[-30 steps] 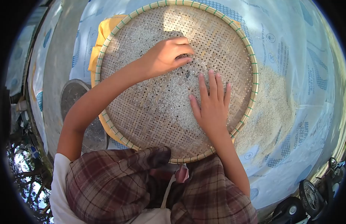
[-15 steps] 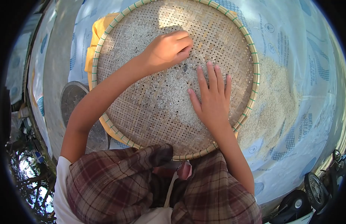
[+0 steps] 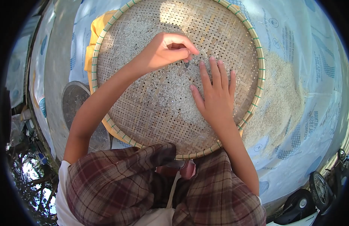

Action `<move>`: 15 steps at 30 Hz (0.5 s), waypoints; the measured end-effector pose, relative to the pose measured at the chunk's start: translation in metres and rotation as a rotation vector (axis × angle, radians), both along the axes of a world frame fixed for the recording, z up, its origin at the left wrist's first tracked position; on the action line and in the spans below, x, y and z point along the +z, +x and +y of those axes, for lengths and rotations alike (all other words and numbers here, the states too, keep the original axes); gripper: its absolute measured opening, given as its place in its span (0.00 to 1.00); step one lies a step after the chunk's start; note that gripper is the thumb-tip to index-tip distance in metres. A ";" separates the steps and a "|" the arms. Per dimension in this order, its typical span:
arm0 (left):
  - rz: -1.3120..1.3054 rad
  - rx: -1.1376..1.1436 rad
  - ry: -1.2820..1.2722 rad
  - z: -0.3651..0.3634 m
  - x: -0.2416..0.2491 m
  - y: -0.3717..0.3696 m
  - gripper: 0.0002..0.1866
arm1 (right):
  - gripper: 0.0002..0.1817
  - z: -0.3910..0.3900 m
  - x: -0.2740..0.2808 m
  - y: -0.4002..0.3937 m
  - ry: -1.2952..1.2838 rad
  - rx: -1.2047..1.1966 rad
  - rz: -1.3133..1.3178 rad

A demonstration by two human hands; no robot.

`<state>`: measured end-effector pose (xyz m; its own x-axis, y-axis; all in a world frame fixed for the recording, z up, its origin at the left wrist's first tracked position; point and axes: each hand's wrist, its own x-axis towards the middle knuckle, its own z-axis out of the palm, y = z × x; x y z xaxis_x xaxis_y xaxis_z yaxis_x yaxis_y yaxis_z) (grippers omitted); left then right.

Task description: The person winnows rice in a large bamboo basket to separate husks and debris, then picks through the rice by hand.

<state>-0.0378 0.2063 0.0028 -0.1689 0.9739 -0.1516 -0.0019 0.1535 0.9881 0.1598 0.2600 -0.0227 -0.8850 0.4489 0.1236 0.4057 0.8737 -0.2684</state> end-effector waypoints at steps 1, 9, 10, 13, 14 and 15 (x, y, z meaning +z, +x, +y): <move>0.251 -0.051 0.074 -0.001 0.001 0.001 0.07 | 0.30 0.000 0.000 0.000 -0.001 0.000 0.001; 0.929 -0.234 0.270 -0.005 -0.007 0.010 0.06 | 0.30 0.001 0.000 0.000 -0.018 -0.004 0.013; 0.928 -0.235 0.268 -0.005 -0.008 0.010 0.06 | 0.29 0.002 0.002 0.000 -0.033 -0.008 0.023; 1.070 -0.296 0.349 -0.003 -0.006 0.011 0.06 | 0.26 0.008 0.006 -0.004 -0.096 -0.011 0.113; 1.164 -0.313 0.382 -0.001 -0.007 0.012 0.06 | 0.26 0.011 0.006 -0.007 -0.097 -0.009 0.114; 1.255 -0.330 0.413 -0.001 -0.008 0.013 0.07 | 0.24 0.014 0.006 -0.009 -0.113 -0.024 0.168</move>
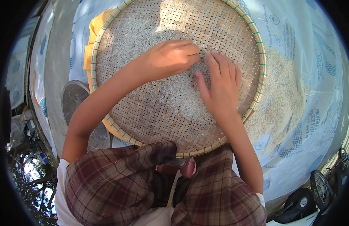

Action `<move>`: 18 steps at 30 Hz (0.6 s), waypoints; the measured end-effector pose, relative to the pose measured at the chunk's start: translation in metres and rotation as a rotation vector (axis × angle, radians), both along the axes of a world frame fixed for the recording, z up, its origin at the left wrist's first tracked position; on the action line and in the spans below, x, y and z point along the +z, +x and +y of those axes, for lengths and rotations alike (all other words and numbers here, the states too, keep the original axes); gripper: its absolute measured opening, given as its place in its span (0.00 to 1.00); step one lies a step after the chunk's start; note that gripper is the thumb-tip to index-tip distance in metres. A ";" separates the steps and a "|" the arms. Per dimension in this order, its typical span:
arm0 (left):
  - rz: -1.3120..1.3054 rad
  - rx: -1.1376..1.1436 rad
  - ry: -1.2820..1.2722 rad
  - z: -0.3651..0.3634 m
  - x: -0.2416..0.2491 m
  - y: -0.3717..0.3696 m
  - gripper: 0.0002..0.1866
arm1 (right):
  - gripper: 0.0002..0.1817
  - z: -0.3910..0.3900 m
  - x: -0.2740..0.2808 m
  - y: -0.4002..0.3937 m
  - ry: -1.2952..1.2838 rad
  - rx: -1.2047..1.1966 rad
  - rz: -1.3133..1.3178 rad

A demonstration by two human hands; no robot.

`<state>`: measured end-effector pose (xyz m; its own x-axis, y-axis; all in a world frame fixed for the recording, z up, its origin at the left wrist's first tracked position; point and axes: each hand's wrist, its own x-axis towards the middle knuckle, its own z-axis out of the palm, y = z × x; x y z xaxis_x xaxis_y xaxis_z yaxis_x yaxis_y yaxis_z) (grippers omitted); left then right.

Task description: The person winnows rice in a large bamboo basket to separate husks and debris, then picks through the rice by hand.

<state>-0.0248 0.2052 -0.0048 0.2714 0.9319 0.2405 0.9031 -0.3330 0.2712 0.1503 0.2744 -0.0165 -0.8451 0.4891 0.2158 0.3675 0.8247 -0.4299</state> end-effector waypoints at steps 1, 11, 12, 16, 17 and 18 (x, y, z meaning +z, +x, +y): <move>-0.001 0.002 -0.002 0.000 -0.001 0.000 0.07 | 0.21 0.003 -0.001 -0.002 -0.017 -0.016 0.052; -0.798 0.394 -0.203 -0.003 0.003 -0.006 0.06 | 0.11 0.016 -0.004 -0.012 0.151 -0.020 0.071; -0.882 0.476 -0.260 -0.003 0.004 -0.007 0.06 | 0.10 0.017 -0.004 -0.013 0.194 0.010 0.070; -1.023 0.579 -0.386 -0.005 0.009 -0.008 0.07 | 0.08 0.019 -0.002 -0.018 0.326 0.089 0.044; -1.090 0.581 -0.393 -0.007 0.009 -0.007 0.07 | 0.08 0.020 -0.001 -0.019 0.324 0.091 0.045; -1.157 0.583 -0.399 -0.008 0.008 -0.007 0.08 | 0.08 0.022 -0.001 -0.020 0.342 0.120 0.037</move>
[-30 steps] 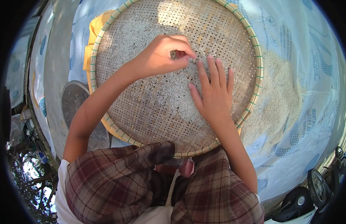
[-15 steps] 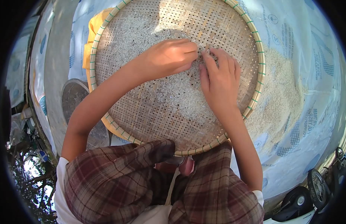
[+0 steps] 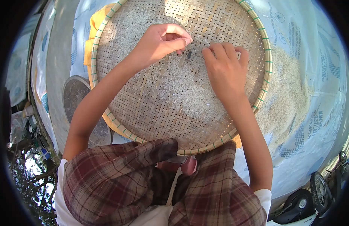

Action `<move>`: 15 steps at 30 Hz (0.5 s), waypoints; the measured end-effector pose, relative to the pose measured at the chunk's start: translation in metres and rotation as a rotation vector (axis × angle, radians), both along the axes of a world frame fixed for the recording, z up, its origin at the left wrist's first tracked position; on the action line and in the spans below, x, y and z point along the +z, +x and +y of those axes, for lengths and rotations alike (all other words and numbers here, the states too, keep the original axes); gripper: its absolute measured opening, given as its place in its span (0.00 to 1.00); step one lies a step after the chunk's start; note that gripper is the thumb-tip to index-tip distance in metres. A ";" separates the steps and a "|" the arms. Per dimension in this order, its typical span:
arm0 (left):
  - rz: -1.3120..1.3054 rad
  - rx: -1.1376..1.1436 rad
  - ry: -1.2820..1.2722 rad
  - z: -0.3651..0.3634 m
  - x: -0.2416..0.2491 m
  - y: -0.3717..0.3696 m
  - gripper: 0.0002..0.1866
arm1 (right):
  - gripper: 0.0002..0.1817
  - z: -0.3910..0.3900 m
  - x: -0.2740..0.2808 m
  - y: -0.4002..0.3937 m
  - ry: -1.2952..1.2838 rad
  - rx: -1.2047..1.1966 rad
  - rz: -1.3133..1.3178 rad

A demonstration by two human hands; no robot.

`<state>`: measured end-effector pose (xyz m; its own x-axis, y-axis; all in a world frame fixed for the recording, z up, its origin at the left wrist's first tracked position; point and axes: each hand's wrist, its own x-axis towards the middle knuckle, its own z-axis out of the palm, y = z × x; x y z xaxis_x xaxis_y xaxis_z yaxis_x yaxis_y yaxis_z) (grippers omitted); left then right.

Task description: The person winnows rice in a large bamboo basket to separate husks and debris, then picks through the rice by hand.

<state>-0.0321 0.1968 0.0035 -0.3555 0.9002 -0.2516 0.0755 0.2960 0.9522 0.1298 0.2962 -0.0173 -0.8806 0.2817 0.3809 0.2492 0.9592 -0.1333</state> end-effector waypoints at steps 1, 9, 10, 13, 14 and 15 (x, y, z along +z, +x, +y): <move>0.000 0.002 -0.002 -0.002 -0.001 0.000 0.08 | 0.08 0.001 0.001 -0.001 0.018 0.027 -0.011; -0.619 0.199 0.011 -0.012 -0.007 0.000 0.08 | 0.06 0.000 0.011 -0.001 -0.246 0.011 0.111; -0.619 0.203 0.010 -0.013 -0.008 0.002 0.08 | 0.07 0.000 0.016 -0.002 -0.345 -0.001 0.184; -0.803 0.232 0.032 -0.015 -0.006 0.012 0.08 | 0.08 -0.006 0.026 -0.010 -0.537 0.057 0.354; -0.894 0.235 0.078 -0.016 -0.003 0.019 0.08 | 0.08 -0.009 0.028 -0.012 -0.539 0.061 0.354; -0.983 0.240 0.126 -0.017 -0.001 0.023 0.08 | 0.08 -0.012 0.030 -0.013 -0.465 0.107 0.355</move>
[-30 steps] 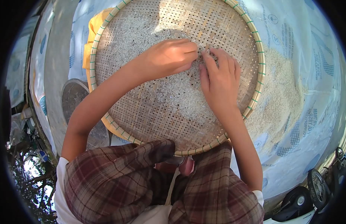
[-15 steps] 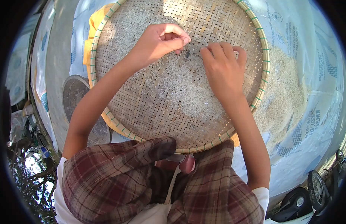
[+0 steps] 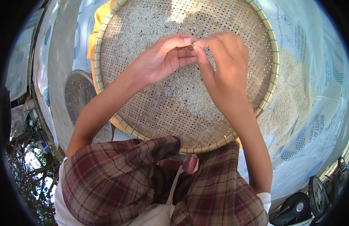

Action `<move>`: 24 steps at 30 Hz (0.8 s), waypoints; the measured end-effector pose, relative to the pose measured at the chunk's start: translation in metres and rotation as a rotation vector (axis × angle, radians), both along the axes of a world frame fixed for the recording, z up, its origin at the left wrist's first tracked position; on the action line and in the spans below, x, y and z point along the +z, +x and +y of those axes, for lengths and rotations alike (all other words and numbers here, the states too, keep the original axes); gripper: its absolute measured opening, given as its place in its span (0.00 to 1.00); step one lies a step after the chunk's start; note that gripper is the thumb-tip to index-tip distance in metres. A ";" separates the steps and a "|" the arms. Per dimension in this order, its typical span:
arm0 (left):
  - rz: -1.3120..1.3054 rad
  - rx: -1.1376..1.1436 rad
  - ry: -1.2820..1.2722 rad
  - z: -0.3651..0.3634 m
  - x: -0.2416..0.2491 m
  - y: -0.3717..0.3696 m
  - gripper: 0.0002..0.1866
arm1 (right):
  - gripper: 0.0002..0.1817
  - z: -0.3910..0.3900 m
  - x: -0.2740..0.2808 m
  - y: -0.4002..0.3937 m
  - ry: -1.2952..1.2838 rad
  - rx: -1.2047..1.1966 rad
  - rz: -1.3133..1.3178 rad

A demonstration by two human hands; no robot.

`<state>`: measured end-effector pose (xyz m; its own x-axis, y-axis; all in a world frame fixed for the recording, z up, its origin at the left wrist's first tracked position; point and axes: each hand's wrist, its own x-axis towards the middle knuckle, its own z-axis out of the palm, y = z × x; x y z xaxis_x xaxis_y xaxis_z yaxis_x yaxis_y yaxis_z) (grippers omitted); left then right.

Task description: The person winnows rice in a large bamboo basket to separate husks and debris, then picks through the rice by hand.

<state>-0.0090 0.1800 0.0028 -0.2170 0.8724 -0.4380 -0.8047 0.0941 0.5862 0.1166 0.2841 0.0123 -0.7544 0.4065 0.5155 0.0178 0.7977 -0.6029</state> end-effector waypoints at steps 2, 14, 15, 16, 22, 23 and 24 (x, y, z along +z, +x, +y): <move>-0.089 0.000 0.088 -0.004 -0.004 0.003 0.08 | 0.09 -0.004 0.001 0.000 0.078 0.040 0.014; -0.285 0.252 0.123 -0.061 0.022 -0.028 0.06 | 0.11 -0.008 0.010 0.031 -0.073 -0.075 0.021; -0.281 0.320 0.132 -0.079 0.025 -0.037 0.06 | 0.11 -0.005 0.004 0.037 -0.116 -0.126 -0.037; -0.277 0.387 0.141 -0.098 0.026 -0.045 0.06 | 0.11 -0.004 -0.001 0.043 -0.158 -0.177 -0.097; 0.024 1.009 0.027 -0.247 0.029 -0.082 0.06 | 0.14 -0.005 -0.016 0.056 -0.070 -0.158 -0.226; 0.102 1.114 -0.072 -0.276 0.021 -0.089 0.08 | 0.16 -0.006 -0.016 0.055 -0.017 -0.140 -0.253; 0.180 1.216 -0.171 -0.302 0.011 -0.093 0.09 | 0.16 -0.008 -0.017 0.055 -0.016 -0.138 -0.252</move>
